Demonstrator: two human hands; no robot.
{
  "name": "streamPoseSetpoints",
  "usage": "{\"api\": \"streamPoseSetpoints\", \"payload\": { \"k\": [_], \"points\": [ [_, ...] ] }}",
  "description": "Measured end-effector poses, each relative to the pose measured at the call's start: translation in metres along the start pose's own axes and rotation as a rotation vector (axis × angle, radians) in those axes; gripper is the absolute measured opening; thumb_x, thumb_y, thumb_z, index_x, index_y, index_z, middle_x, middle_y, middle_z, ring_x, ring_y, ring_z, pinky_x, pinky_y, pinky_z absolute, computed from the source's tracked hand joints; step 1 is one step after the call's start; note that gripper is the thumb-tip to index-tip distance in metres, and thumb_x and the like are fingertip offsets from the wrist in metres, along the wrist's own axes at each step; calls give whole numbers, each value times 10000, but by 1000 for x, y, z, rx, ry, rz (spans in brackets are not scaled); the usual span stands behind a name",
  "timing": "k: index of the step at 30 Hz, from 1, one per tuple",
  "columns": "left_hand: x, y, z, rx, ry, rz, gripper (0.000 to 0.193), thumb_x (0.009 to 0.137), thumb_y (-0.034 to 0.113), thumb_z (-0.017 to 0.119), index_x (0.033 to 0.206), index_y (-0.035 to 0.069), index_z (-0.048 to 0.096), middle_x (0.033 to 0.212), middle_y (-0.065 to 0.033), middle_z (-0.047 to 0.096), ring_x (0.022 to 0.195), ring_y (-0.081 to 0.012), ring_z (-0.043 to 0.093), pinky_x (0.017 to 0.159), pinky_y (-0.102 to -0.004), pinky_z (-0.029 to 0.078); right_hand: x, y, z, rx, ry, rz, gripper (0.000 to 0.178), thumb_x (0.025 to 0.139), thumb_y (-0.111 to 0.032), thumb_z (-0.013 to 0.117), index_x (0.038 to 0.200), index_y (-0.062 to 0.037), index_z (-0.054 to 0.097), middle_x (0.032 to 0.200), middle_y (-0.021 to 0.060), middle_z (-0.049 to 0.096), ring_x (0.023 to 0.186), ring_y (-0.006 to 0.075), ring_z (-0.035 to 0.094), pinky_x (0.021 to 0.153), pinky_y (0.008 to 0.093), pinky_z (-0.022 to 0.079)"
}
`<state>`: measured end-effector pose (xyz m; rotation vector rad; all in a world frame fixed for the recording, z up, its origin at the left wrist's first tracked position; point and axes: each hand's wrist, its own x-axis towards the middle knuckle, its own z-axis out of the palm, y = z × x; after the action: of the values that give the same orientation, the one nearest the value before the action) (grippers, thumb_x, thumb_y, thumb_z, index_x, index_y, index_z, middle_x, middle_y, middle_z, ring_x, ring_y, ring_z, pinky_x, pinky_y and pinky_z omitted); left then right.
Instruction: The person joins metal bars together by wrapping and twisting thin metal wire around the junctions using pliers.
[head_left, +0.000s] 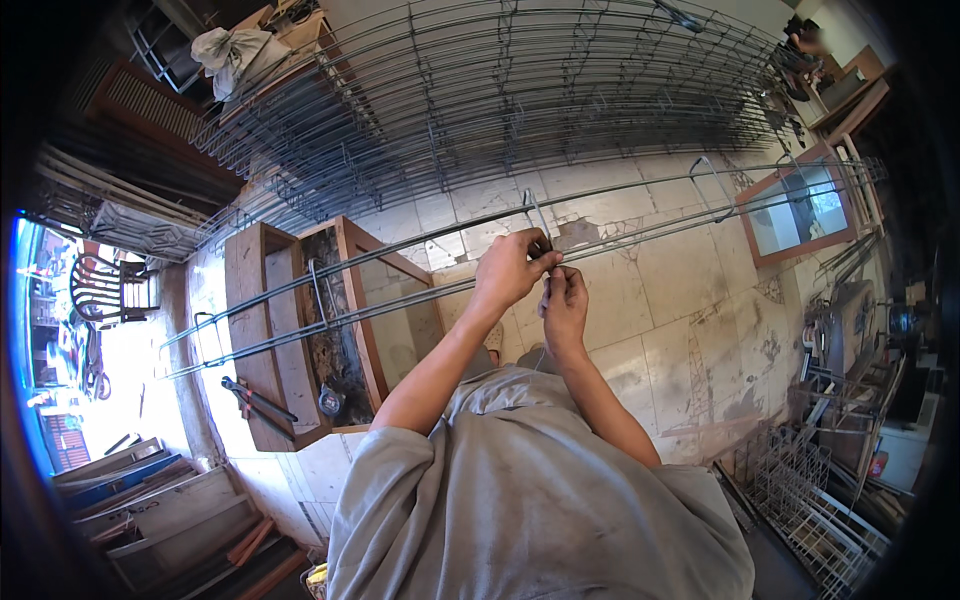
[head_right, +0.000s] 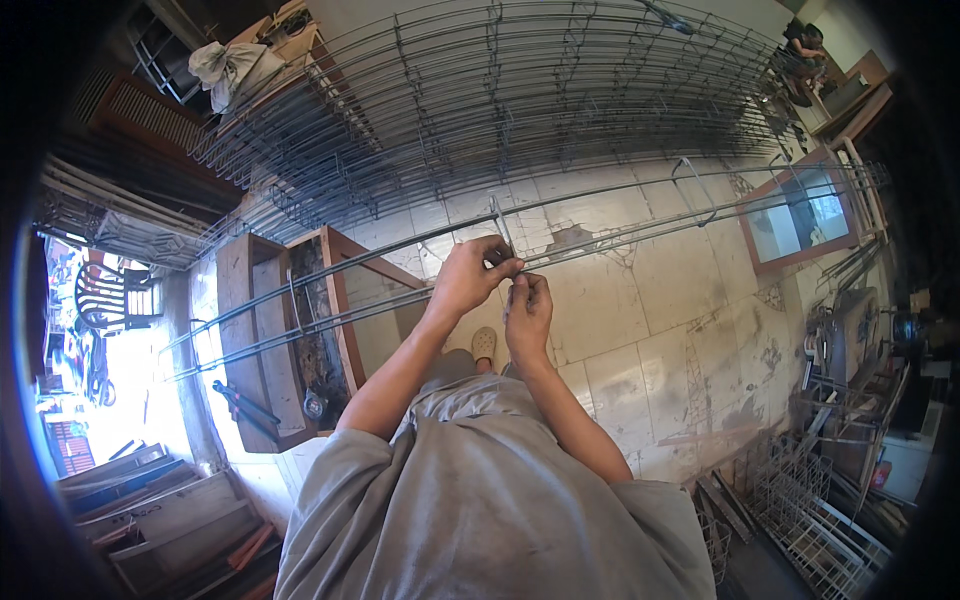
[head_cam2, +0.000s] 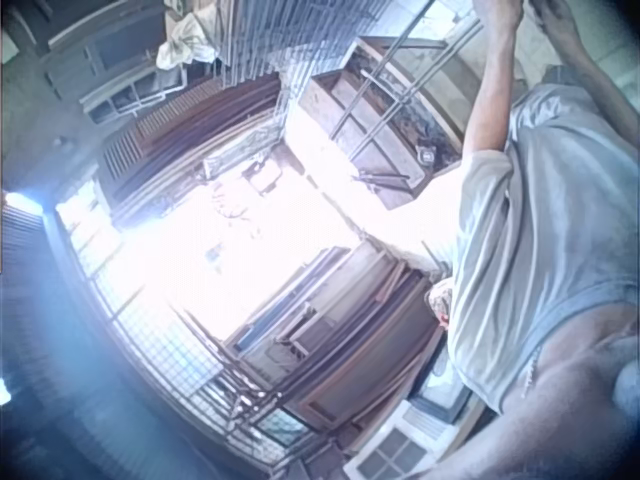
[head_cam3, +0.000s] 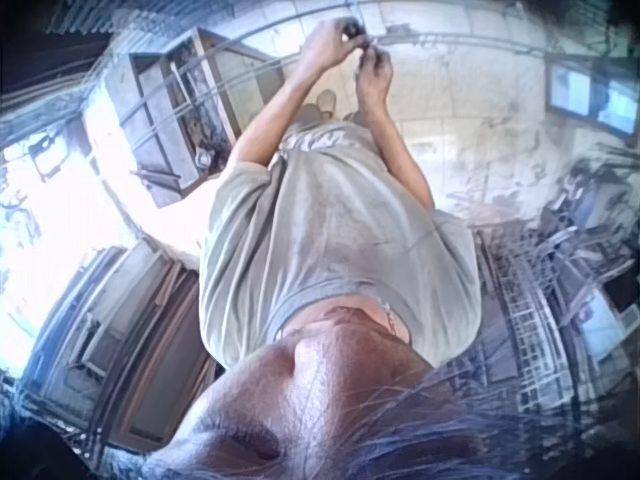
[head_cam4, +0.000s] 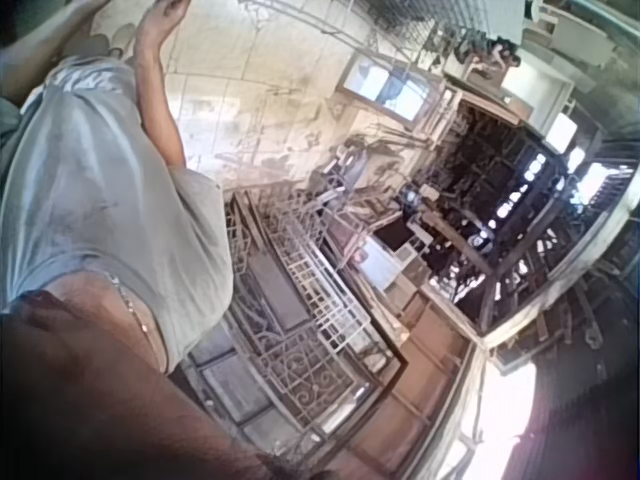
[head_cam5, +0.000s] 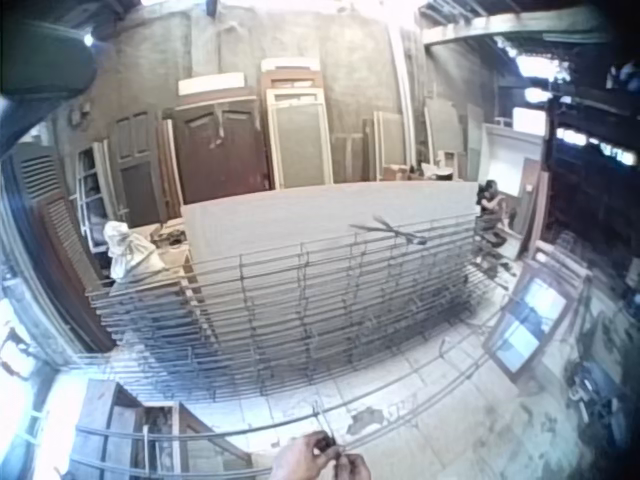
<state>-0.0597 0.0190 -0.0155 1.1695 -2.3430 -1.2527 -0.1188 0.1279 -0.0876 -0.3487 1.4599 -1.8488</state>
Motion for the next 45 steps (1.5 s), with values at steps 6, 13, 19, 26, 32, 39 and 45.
{"api": "streamPoseSetpoints", "payload": {
  "k": [6,13,19,26,32,39,45],
  "points": [
    [4,-9,1,-31,-12,85,269,836,270,731,868,6,688,806,-136,720,710,-246,687,674,-352,505,7,5,-8,-440,59,-309,141,983,-132,568,922,-9,538,716,9,550,588,58,484,519,232,398],
    [3,-7,2,-169,-43,63,229,866,183,683,918,-40,674,829,-172,721,762,-268,712,714,-354,533,6,-5,-12,-419,65,-267,116,920,-71,608,891,23,545,682,102,622,596,143,610,538,302,463],
    [1,-3,-3,-166,-53,77,279,846,213,723,974,-26,658,882,-170,724,799,-253,711,728,-352,533,4,-14,-8,-441,77,-259,106,934,-70,588,896,10,530,663,90,603,571,129,578,520,298,446],
    [2,-28,20,-157,65,-5,347,785,272,786,989,18,668,965,-141,724,920,-273,702,805,-385,533,4,12,-16,-485,33,-310,131,988,-118,497,921,-18,548,786,36,517,740,137,494,692,300,425],
    [-13,-9,14,-93,170,67,319,732,301,784,915,71,658,805,-128,691,810,-357,672,703,-461,519,3,1,-18,-357,8,-118,186,983,-273,559,993,-89,538,841,-29,536,621,29,418,496,199,297],
    [-21,-10,27,-1,323,171,306,756,264,755,923,34,640,716,-158,668,748,-372,667,664,-464,507,6,-5,-17,-339,-19,-127,190,985,-254,556,997,-66,544,785,-28,528,578,40,400,494,218,288],
    [-18,-12,30,15,332,121,336,739,272,775,917,29,625,707,-155,661,751,-371,670,655,-458,510,3,-8,-13,-324,-31,-126,172,998,-222,537,1005,-50,543,784,-14,538,573,45,398,492,222,299]
  ]
}}
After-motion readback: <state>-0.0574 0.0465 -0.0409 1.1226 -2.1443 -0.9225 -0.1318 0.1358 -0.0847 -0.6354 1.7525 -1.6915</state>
